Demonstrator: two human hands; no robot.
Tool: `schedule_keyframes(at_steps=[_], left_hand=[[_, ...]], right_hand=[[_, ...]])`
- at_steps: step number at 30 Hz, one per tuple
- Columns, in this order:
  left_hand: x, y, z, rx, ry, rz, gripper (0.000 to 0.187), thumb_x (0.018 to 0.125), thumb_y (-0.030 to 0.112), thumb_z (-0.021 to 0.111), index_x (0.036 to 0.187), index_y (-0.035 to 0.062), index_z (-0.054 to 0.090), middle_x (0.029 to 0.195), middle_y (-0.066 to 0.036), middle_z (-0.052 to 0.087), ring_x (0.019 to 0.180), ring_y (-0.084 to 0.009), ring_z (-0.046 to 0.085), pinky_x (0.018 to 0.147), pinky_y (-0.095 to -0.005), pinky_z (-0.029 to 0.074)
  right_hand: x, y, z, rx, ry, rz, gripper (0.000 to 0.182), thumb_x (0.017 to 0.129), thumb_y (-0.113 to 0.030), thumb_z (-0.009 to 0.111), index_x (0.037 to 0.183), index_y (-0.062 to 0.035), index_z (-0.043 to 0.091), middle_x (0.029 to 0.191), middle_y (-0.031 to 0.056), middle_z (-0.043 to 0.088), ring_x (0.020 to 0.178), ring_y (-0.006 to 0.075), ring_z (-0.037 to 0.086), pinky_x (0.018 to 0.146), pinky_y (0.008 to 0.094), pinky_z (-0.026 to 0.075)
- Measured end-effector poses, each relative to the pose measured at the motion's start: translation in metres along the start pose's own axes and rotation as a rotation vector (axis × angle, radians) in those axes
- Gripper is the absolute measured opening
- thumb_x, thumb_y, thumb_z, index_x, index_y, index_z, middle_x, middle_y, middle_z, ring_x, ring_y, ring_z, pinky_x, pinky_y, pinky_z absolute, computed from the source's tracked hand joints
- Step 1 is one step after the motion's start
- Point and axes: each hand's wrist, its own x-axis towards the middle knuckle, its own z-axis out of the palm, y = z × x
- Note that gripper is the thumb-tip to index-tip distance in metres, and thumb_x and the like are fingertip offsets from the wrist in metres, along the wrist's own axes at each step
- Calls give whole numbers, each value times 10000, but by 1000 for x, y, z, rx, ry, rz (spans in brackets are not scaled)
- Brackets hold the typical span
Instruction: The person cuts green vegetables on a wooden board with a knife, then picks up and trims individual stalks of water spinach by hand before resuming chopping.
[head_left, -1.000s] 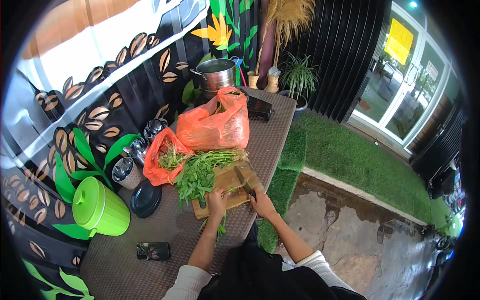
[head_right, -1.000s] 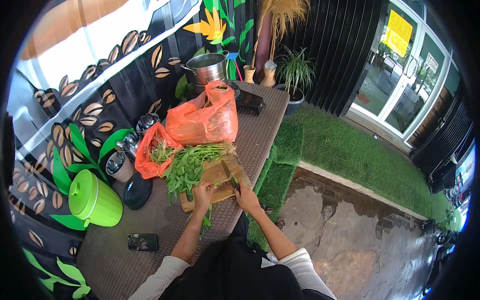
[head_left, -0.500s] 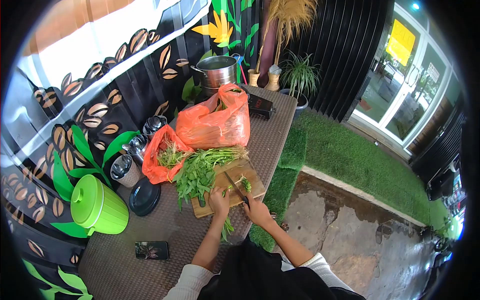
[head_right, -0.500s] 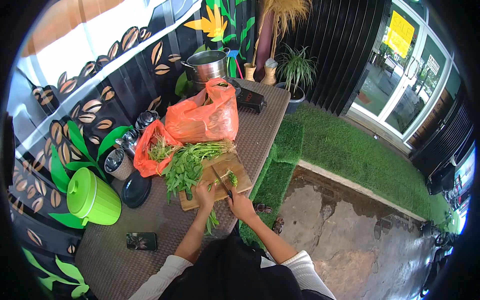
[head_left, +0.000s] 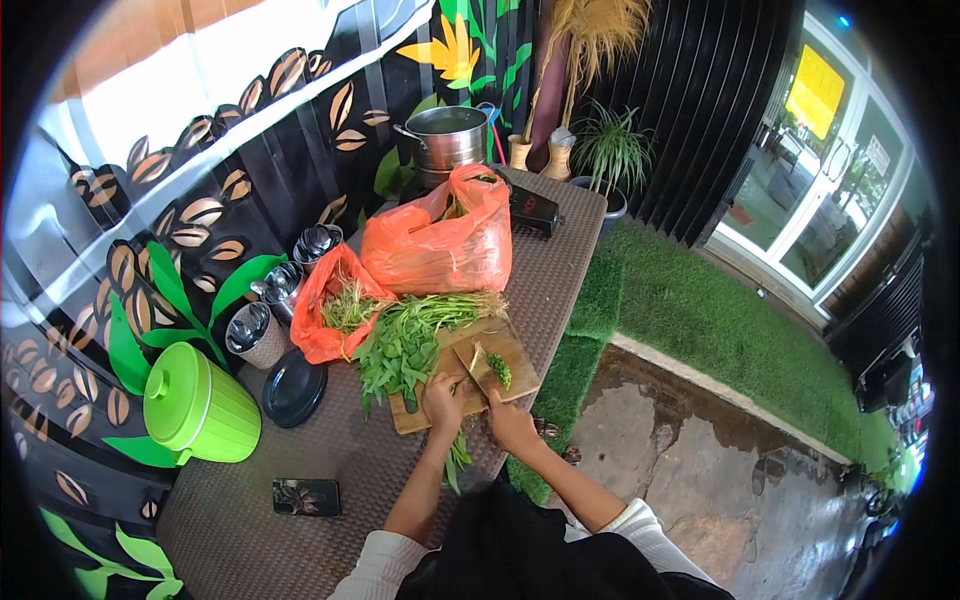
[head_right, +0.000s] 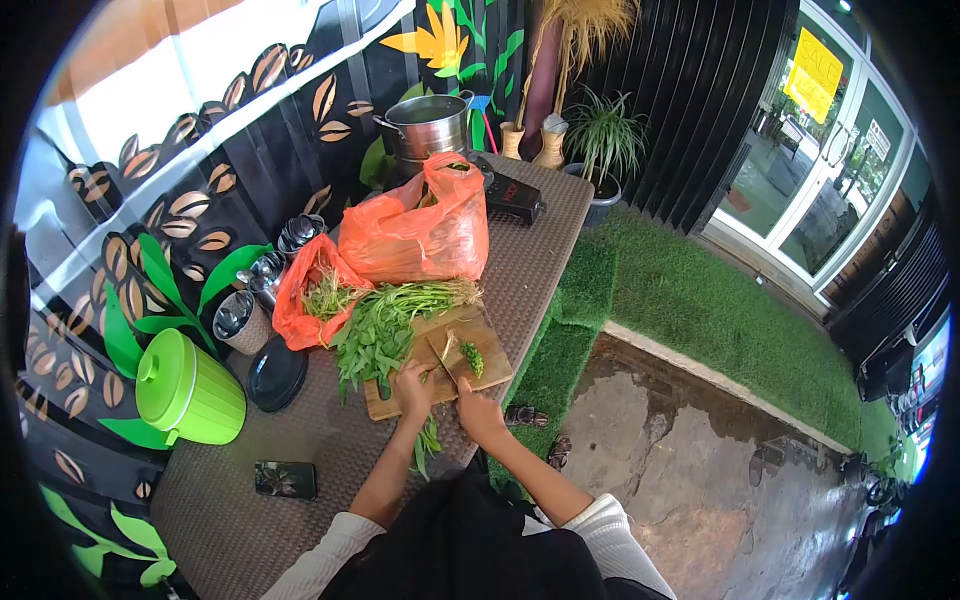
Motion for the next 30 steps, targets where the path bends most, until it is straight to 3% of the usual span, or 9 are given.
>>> schedule_keyframes(at_steps=[8,12,14,18,21,23,26,28,30], left_hand=[[12,-6,2,12,-47,100,188,779,124,678,931,13,686,919,-153,633,963,-301,568,837,-392,464],[35,6,5,-103,-110,64,223,773,126,693,948,-11,671,949,-195,636,955,-318,586,826,-402,466],[42,14,6,-107,-206,0,231,753,97,707,948,-20,667,881,-207,649,827,-333,627,740,-399,494],[49,-2,27,-200,-205,-30,233,731,54,709,947,-23,666,775,-202,651,678,-322,636,625,-380,501],[49,-10,27,-215,-129,52,199,748,41,685,937,-19,671,713,-164,659,625,-254,644,575,-340,502],[49,-13,23,-534,-45,-57,167,776,54,670,931,-9,679,727,-112,676,642,-168,644,573,-299,497],[65,-18,-12,-571,65,-96,150,802,73,669,931,-4,682,769,-87,686,682,-123,638,580,-263,492],[92,-39,-29,-772,217,-85,182,809,69,668,975,-5,670,801,-93,687,703,-116,633,602,-234,482],[117,-33,-65,-651,391,-93,250,816,83,672,1039,-24,638,845,-127,680,703,-150,636,621,-241,493]], right_hand=[[-2,19,-32,353,142,-86,282,910,-186,443,1102,-1,350,770,302,588,750,474,581,649,532,444],[-17,29,-45,504,197,-34,273,921,-205,460,1082,-8,362,785,326,563,794,486,566,661,530,411],[-19,31,-47,528,177,-25,269,923,-210,464,1076,-11,367,789,327,560,804,484,565,660,528,407],[-20,31,-41,539,174,-27,264,925,-213,474,1064,-14,372,777,315,559,805,482,564,649,518,408],[-18,29,-36,544,176,-46,263,924,-217,482,1057,-15,377,771,309,558,801,480,565,644,514,412],[-18,26,-33,550,168,-46,263,923,-217,486,1054,-15,380,770,306,557,801,479,565,645,512,414],[-15,24,-29,570,180,-53,264,922,-219,492,1048,-14,384,777,300,559,799,477,567,645,509,416],[-15,25,-25,548,178,-69,267,921,-216,494,1056,-14,383,788,301,559,800,477,567,645,508,416],[-13,26,-21,548,159,-68,273,921,-216,493,1067,-14,381,793,303,560,803,477,567,648,508,417]])
